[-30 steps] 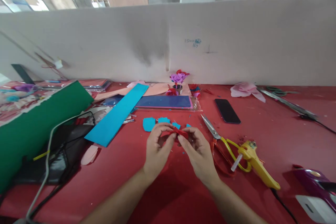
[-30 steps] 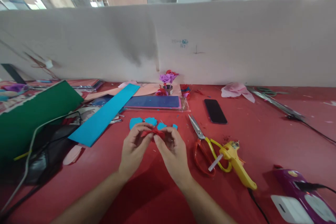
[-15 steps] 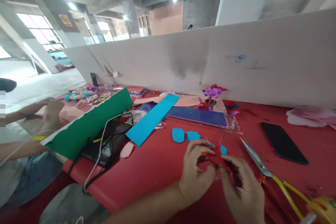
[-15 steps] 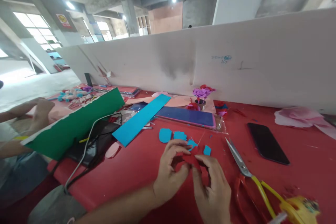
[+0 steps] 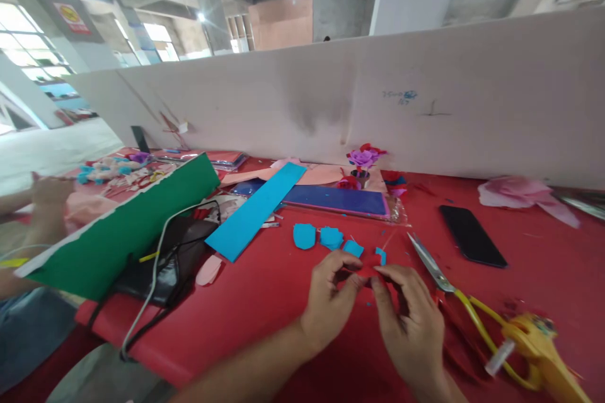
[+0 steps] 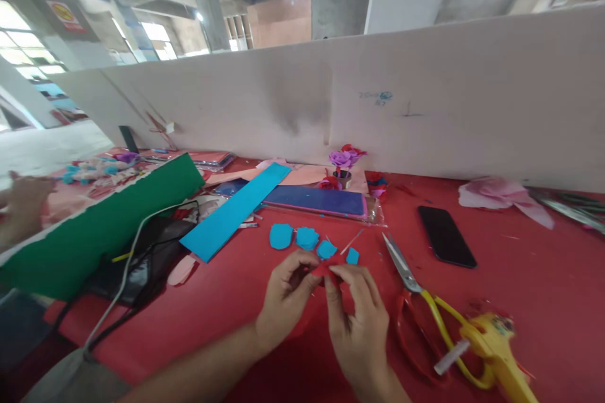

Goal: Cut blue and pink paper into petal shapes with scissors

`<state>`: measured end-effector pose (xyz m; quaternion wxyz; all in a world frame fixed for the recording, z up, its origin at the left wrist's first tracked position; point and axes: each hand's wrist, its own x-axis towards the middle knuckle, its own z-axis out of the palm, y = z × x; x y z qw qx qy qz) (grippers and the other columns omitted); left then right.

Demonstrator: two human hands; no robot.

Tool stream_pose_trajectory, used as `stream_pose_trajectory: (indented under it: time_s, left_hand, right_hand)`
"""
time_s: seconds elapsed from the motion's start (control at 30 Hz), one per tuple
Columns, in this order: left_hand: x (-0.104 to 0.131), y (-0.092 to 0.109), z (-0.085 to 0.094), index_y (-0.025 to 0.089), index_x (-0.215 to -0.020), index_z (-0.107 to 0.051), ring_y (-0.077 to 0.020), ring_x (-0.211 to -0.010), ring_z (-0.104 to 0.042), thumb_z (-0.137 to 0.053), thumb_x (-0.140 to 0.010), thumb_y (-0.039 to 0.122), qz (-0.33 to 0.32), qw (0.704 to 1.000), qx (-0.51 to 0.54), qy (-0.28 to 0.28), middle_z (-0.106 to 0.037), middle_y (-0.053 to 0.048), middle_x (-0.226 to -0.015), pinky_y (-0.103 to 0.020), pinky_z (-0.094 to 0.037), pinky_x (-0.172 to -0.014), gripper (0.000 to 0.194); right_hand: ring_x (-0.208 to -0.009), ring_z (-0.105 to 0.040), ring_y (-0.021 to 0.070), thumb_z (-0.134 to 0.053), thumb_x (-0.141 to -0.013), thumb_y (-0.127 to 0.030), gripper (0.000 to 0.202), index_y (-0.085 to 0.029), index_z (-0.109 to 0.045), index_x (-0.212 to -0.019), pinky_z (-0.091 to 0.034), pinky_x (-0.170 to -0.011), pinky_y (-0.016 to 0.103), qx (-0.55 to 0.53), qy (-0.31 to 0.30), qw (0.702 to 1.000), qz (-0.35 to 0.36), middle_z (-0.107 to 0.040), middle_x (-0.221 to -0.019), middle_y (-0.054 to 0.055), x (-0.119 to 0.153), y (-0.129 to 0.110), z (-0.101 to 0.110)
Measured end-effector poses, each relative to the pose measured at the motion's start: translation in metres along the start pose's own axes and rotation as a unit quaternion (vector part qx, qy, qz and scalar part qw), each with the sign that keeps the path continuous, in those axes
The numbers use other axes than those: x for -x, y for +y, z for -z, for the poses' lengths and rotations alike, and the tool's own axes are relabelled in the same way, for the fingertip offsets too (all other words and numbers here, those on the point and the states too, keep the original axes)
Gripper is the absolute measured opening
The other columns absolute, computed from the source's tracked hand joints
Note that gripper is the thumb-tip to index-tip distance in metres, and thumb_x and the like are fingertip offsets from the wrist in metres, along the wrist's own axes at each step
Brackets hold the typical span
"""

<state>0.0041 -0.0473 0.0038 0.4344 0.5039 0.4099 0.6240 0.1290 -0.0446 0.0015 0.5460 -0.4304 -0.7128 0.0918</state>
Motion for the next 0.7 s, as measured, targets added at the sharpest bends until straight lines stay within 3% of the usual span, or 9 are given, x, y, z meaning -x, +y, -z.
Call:
stream_pose_trajectory:
  time_s: [0.17, 0.23, 0.3, 0.4, 0.5, 0.7]
  left_hand:
    - [-0.006, 0.007, 0.008, 0.017, -0.081, -0.065, -0.014, -0.072, -0.056, -0.051, -0.089, 0.034, 0.014, 0.999, -0.022, -0.035, -0.061, -0.005, -0.079, -0.027, -0.049, -0.069, 0.023]
    - [-0.011, 0.008, 0.013, 0.021, -0.1, -0.066, -0.0144, -0.076, -0.058, -0.044, -0.092, 0.032, 0.008, 0.998, -0.051, -0.044, -0.064, -0.008, -0.098, -0.028, -0.05, -0.071, 0.026]
    - [-0.016, 0.006, 0.017, 0.025, -0.113, -0.064, -0.0157, -0.083, -0.061, -0.052, -0.087, 0.026, -0.021, 0.99, -0.105, -0.086, -0.062, -0.009, -0.115, -0.03, -0.051, -0.075, 0.028]
    - [-0.021, -0.001, 0.019, 0.024, -0.101, -0.07, -0.0175, -0.088, -0.063, -0.056, -0.083, 0.018, -0.052, 0.976, -0.172, -0.125, -0.069, -0.007, -0.101, -0.03, -0.05, -0.08, 0.023]
    - [-0.021, -0.004, 0.02, 0.022, -0.089, -0.072, -0.0168, -0.079, -0.064, -0.056, -0.083, 0.017, -0.059, 0.976, -0.186, -0.092, -0.071, -0.004, -0.085, -0.029, -0.05, -0.075, 0.018]
    - [-0.02, 0.002, 0.018, 0.023, -0.086, -0.071, -0.015, -0.077, -0.063, -0.054, -0.082, 0.013, -0.086, 0.981, -0.166, -0.04, -0.072, -0.002, -0.085, -0.026, -0.049, -0.072, 0.02]
  right_hand:
    - [-0.068, -0.058, 0.0155, -0.056, -0.089, -0.028, 0.009, -0.021, -0.062, -0.087, -0.048, -0.062, 0.026, -0.128, -0.016, 0.976, -0.173, -0.063, -0.077, 0.002, -0.002, -0.006, -0.002]
    - [-0.068, -0.057, 0.0146, -0.057, -0.09, -0.031, 0.012, -0.021, -0.062, -0.085, -0.048, -0.064, 0.026, -0.22, -0.008, 0.944, -0.246, -0.063, -0.077, 0.001, -0.004, -0.007, -0.004]
    - [-0.068, -0.056, 0.0134, -0.059, -0.088, -0.032, 0.012, -0.021, -0.063, -0.084, -0.048, -0.065, 0.026, -0.325, 0.014, 0.902, -0.284, -0.062, -0.078, 0.001, -0.007, -0.007, -0.005]
    - [-0.06, -0.055, 0.0117, -0.063, -0.084, -0.034, 0.014, -0.021, -0.063, -0.08, -0.049, -0.06, 0.025, -0.443, 0.003, 0.83, -0.34, -0.061, -0.074, -0.001, -0.012, -0.006, -0.006]
    - [-0.053, -0.055, 0.0106, -0.064, -0.083, -0.035, 0.016, -0.02, -0.063, -0.077, -0.047, -0.052, 0.023, -0.497, -0.002, 0.783, -0.375, -0.061, -0.07, -0.002, -0.015, -0.007, -0.004]
    - [-0.058, -0.059, 0.0117, -0.061, -0.085, -0.037, 0.02, -0.02, -0.068, -0.079, -0.05, -0.053, 0.023, -0.555, 0.019, 0.742, -0.376, -0.066, -0.072, 0.0, -0.018, -0.011, 0.0]
